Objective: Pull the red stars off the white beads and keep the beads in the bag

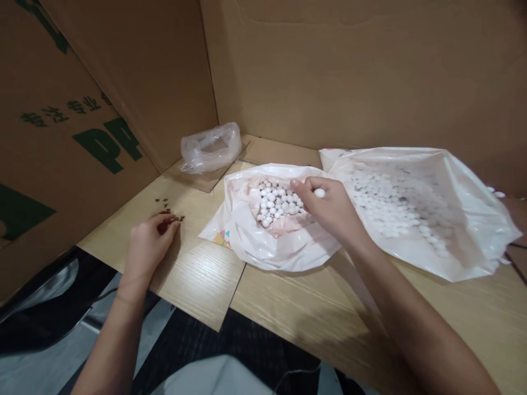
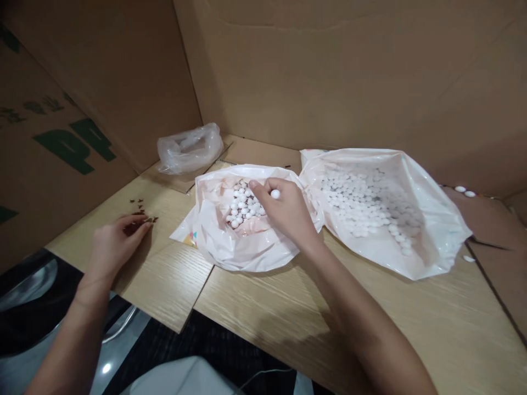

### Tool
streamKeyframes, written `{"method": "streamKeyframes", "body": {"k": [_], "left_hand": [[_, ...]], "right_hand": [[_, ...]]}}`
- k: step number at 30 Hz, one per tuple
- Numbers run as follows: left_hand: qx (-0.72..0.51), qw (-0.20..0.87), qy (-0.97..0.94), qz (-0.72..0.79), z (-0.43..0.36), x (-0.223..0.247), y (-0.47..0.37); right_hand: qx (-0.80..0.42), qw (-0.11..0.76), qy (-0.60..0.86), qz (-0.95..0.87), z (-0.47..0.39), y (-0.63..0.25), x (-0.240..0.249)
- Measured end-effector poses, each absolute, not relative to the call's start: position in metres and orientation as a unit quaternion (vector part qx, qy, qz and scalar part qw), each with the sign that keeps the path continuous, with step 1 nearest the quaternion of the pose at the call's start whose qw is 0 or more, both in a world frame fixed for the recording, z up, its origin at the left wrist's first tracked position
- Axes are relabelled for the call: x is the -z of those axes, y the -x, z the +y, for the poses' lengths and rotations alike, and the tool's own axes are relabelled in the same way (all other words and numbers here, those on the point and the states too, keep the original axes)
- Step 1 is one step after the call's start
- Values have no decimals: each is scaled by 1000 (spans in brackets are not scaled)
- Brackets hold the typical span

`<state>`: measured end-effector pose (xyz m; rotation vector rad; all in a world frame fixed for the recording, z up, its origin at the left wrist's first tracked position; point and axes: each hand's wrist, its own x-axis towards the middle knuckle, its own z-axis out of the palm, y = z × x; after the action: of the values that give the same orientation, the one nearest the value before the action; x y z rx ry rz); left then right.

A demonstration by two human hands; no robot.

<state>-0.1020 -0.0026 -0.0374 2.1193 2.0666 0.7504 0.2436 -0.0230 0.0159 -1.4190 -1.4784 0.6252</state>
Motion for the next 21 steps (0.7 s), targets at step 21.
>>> {"method": "streamKeyframes", "body": {"k": [21], "left_hand": [[-488,302,-639,512,-56,1,30]], "right_hand": [[-667,469,334,-473,-35,-216,-5]]}}
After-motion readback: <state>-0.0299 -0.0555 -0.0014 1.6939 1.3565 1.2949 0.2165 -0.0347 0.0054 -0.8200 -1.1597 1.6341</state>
